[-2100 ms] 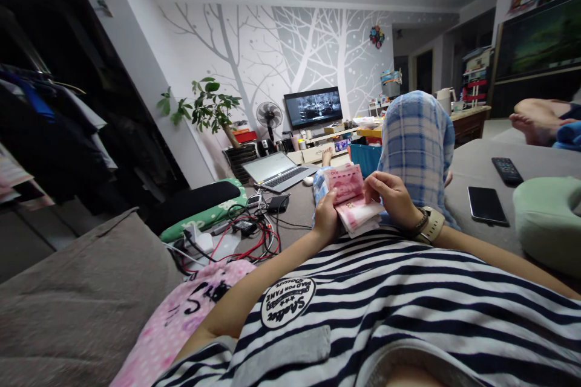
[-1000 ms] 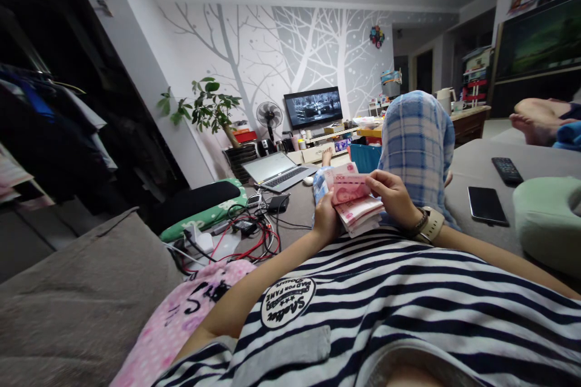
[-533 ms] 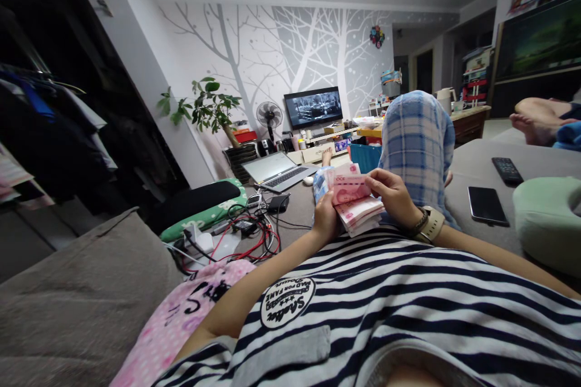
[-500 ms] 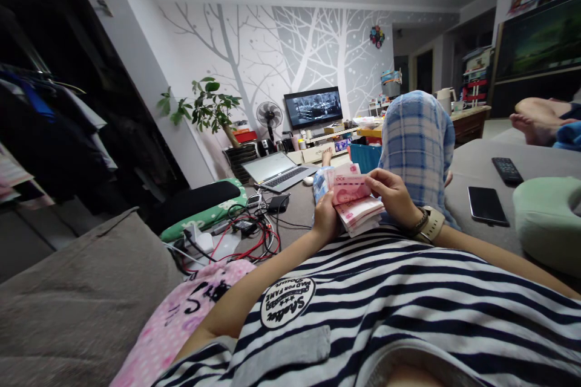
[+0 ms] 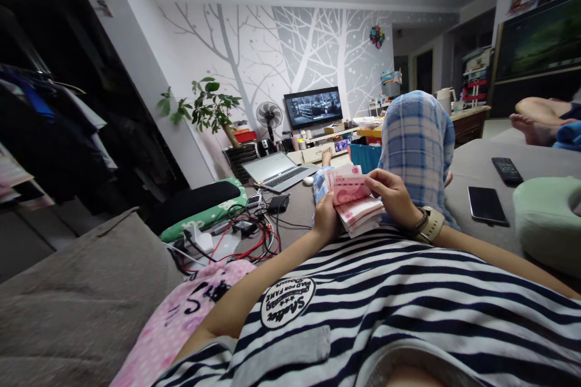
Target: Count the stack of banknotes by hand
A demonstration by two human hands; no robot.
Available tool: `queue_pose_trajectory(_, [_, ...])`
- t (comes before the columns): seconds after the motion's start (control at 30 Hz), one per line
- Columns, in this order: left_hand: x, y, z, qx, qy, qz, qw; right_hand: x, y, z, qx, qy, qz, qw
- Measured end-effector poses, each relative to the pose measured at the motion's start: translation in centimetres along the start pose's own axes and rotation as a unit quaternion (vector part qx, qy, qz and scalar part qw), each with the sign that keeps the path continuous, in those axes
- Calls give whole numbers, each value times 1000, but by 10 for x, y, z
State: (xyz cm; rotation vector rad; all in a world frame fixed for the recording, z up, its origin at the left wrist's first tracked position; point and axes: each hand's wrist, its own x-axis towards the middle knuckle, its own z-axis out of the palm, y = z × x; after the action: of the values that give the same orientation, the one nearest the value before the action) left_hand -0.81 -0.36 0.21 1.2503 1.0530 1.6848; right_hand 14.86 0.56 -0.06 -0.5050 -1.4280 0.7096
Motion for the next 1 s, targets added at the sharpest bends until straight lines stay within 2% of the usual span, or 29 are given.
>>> queue_pose_trajectory(0.1, [-1,3,-2,12,-21,-16,1000,0,0,1,-2,2,1,1000])
queue_pose_trajectory(0.5, [-9,13,-5,75,-20,12,997,0,1,0,-11,5,-1,1000])
queue_pose_trajectory(0.67, [-7,9,-5,70,-15,15,997,-1,2,0,-18,5,-4,1000])
queue_pose_trajectory(1.0, [-4,5,-9,125,-21,49,991,-1,2,0,-14,7,-6,1000])
